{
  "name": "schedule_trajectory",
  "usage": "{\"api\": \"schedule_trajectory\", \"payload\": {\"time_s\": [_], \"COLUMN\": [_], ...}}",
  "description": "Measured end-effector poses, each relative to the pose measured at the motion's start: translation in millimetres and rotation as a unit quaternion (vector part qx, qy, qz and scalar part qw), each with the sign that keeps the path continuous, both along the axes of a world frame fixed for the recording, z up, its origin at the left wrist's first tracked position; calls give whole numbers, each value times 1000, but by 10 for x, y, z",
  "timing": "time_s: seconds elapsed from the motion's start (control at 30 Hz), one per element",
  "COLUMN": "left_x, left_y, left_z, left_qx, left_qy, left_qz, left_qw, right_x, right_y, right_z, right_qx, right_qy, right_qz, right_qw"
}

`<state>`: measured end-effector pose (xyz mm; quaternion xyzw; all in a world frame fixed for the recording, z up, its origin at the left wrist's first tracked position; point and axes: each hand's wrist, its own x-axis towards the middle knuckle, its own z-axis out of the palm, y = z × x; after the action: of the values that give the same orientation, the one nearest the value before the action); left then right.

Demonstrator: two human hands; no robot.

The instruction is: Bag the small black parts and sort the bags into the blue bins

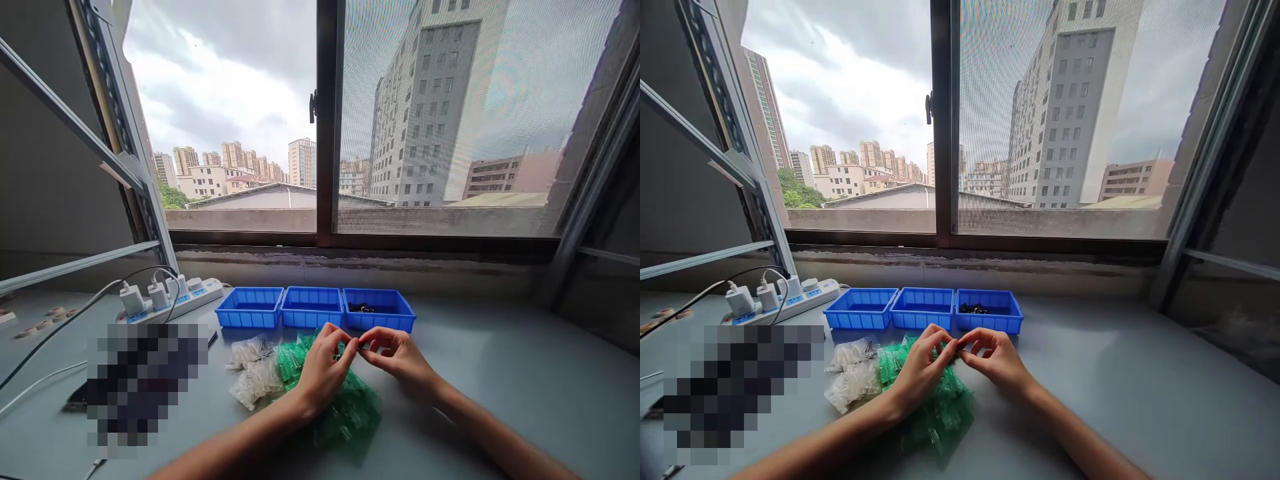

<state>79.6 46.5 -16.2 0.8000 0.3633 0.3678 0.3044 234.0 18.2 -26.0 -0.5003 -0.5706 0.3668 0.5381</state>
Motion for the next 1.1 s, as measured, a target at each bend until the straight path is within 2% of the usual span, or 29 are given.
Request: {"api": "schedule_trajectory", "payload": {"time_s": [0.13, 0.43, 0.87, 1.1], "left_x": [7, 0, 3, 3], "left_y": [-2, -5, 6, 38], "left_z": [9, 29, 12, -32], "left_qx": [2, -1, 17, 16], "left_qy": [3, -1, -1, -14], "left_qz": [6, 6, 7, -11], "left_qw": [1000, 1000, 1000, 1000], "right_x": [-4, -34, 36, 170], "right_y": [3, -51, -16, 93], "right_z": [-2, 141, 54, -61], "right_qx": [-4, -47, -39, 18], "right_qy": [1, 48, 46, -11], "right_qz": [-11, 8, 13, -63], "right_qw": [1000, 998, 998, 998]}}
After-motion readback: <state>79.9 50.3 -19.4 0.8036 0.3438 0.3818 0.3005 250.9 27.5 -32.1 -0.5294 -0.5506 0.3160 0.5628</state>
